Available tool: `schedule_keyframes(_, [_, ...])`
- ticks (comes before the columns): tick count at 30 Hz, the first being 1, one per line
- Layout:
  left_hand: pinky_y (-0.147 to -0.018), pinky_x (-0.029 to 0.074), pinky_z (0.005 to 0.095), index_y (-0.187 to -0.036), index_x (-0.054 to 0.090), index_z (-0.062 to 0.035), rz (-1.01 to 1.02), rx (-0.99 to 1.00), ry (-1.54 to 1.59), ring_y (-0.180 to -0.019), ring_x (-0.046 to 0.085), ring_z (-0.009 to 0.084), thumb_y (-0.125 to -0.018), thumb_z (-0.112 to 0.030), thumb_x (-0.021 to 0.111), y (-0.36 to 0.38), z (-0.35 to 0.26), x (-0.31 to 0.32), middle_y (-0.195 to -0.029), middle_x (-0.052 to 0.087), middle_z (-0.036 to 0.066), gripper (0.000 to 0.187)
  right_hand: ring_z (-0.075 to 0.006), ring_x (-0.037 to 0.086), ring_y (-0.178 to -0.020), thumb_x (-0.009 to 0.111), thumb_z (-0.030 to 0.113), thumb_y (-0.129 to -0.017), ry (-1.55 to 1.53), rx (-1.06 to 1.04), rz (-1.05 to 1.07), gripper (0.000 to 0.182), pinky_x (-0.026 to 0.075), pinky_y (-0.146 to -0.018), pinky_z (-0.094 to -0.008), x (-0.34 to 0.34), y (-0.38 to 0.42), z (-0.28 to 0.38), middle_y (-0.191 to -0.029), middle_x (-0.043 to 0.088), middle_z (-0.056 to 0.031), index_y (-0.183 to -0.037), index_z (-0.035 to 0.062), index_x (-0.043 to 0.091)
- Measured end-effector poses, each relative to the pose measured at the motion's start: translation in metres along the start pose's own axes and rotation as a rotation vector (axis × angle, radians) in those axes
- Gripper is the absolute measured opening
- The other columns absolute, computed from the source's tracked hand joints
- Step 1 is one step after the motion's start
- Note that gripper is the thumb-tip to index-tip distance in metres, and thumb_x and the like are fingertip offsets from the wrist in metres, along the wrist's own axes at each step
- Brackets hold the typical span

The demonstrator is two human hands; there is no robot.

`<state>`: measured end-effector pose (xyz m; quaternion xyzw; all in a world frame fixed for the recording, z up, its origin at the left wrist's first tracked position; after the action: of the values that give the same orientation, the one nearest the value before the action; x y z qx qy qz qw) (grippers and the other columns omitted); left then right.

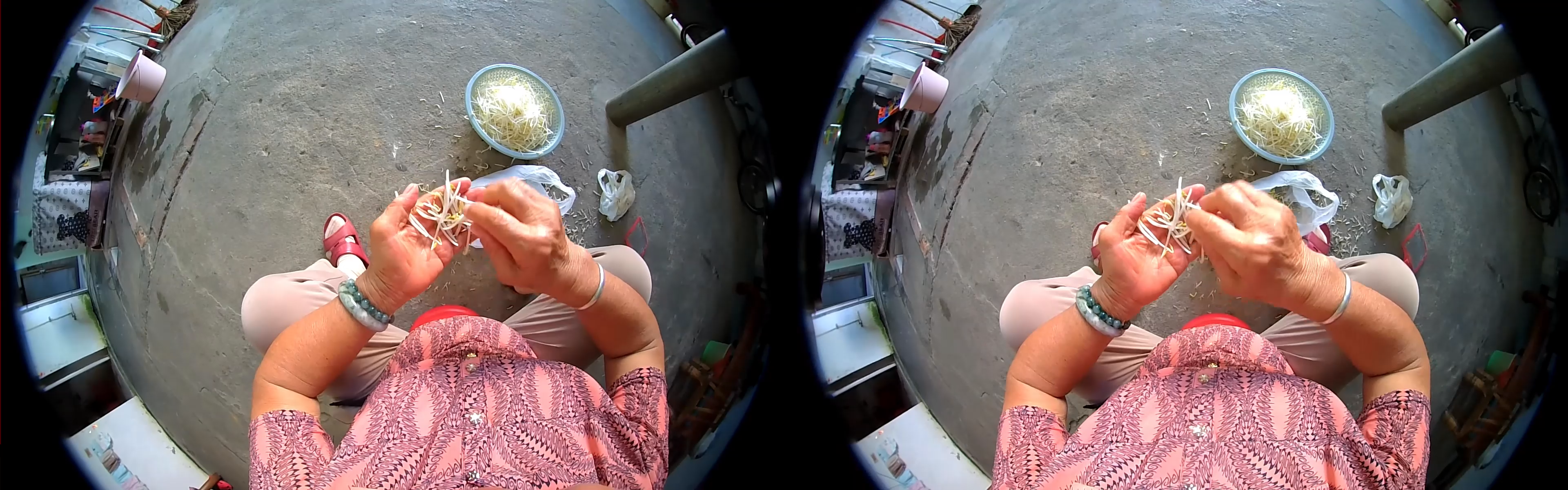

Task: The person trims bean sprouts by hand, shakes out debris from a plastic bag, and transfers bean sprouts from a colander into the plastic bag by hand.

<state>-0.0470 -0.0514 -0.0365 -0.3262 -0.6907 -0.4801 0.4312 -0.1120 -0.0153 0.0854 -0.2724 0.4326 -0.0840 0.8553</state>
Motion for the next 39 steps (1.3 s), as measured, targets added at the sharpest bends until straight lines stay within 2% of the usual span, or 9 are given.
schedule_keyframes(1, [-0.102, 0.039, 0.0438, -0.131, 0.044, 0.0019, 0.01, -0.024, 0.014, -0.117, 0.052, 0.0273, -0.097, -0.041, 0.03, 0.0, 0.003, -0.002, -0.128, 0.053, 0.017, 0.056, -0.0308, 0.06, -0.083, 0.065, 0.004, -0.073, -0.02, 0.005, 0.026, 0.022, 0.051, -0.071, -0.0395, 0.003, 0.0, -0.004, -0.091, 0.058, -0.014, -0.095, 0.0006, 0.061])
schedule_keyframes(5, [-0.1, 0.04, 0.0442, -0.127, 0.047, -0.0005, 0.008, -0.105, 0.018, -0.111, 0.055, 0.0256, -0.099, -0.043, 0.027, 0.003, 0.016, -0.001, -0.121, 0.056, 0.013, 0.055, -0.0365, 0.058, -0.097, 0.066, 0.007, -0.076, 0.028, 0.075, 0.042, 0.019, 0.048, -0.087, -0.0427, 0.011, -0.002, -0.015, -0.101, 0.06, -0.0171, -0.093, 0.0013, 0.063])
schedule_keyframes(11, [-0.097, 0.042, 0.043, -0.125, 0.047, -0.0018, -0.009, -0.143, -0.002, -0.11, 0.056, 0.0244, -0.099, -0.043, 0.026, 0.004, 0.023, -0.004, -0.117, 0.057, 0.013, 0.053, -0.0365, 0.056, -0.103, 0.067, 0.009, -0.075, -0.024, 0.106, 0.118, 0.017, 0.046, -0.09, -0.0444, 0.028, -0.001, -0.015, -0.103, 0.061, -0.0154, -0.091, 0.0032, 0.063])
schedule_keyframes(20, [-0.097, 0.043, 0.0423, -0.128, 0.045, -0.0012, 0.048, -0.162, -0.032, -0.111, 0.055, 0.0236, -0.099, -0.045, 0.025, 0.006, 0.025, 0.0, -0.12, 0.056, 0.012, 0.056, -0.0352, 0.06, -0.095, 0.064, 0.001, -0.073, -0.232, 0.099, 0.052, 0.007, 0.047, -0.086, -0.0435, 0.029, -0.002, -0.019, -0.098, 0.062, -0.0161, -0.077, 0.0004, 0.059])
schedule_keyframes(23, [-0.098, 0.042, 0.0431, -0.13, 0.043, -0.0009, 0.055, -0.144, -0.062, -0.114, 0.053, 0.0236, -0.099, -0.046, 0.024, 0.006, 0.022, 0.005, -0.122, 0.055, 0.012, 0.057, -0.0324, 0.062, -0.097, 0.06, -0.005, -0.072, -0.304, 0.165, 0.078, 0.013, 0.046, -0.09, -0.0413, 0.03, 0.0, -0.027, -0.103, 0.064, -0.0144, -0.083, 0.0012, 0.058])
schedule_keyframes(29, [-0.104, 0.036, 0.0472, -0.133, 0.042, -0.0003, 0.069, -0.139, -0.015, -0.12, 0.05, 0.027, -0.098, -0.046, 0.025, 0.004, 0.021, 0.0, -0.127, 0.052, 0.014, 0.059, -0.032, 0.062, -0.098, 0.06, -0.006, -0.073, -0.234, 0.16, 0.031, 0.017, 0.048, -0.087, -0.0389, 0.025, 0.001, -0.027, -0.104, 0.064, -0.0163, -0.089, -0.0003, 0.06])
schedule_keyframes(32, [-0.102, 0.038, 0.0467, -0.131, 0.043, -0.0002, 0.05, -0.126, 0.0, -0.118, 0.052, 0.0278, -0.099, -0.044, 0.025, 0.002, 0.018, -0.001, -0.126, 0.054, 0.015, 0.058, -0.0325, 0.064, -0.089, 0.06, -0.002, -0.078, -0.256, 0.169, -0.02, 0.008, 0.051, -0.077, -0.0394, 0.019, -0.001, -0.027, -0.1, 0.064, -0.0182, -0.086, -0.0009, 0.06])
schedule_keyframes(38, [-0.101, 0.04, 0.046, -0.132, 0.044, 0.0011, 0.035, -0.06, -0.03, -0.114, 0.054, 0.0286, -0.1, -0.038, 0.025, 0.001, 0.008, -0.003, -0.125, 0.055, 0.016, 0.054, -0.0256, 0.066, -0.081, 0.06, -0.002, -0.079, -0.411, 0.42, -0.06, 0.011, 0.053, -0.067, -0.0327, 0.005, 0.004, -0.054, -0.1, 0.064, -0.0172, -0.09, -0.0017, 0.06])
schedule_keyframes(39, [-0.101, 0.041, 0.0461, -0.132, 0.043, 0.0013, 0.03, -0.054, -0.055, -0.115, 0.054, 0.0287, -0.1, -0.037, 0.025, 0.001, 0.007, -0.003, -0.126, 0.054, 0.016, 0.054, -0.0289, 0.065, -0.086, 0.06, -0.002, -0.079, -0.411, 0.451, -0.015, 0.011, 0.053, -0.074, -0.035, 0.008, 0.002, -0.054, -0.1, 0.063, -0.0172, -0.089, -0.0014, 0.06])
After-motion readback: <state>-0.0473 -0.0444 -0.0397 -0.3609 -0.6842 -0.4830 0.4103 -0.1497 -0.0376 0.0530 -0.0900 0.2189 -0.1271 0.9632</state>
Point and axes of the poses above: each hand's wrist, its own y-axis away from the middle knuckle, its own x-axis out of the palm, z = x × y, the point moved 10 cm from there along -y, towards the middle knuckle
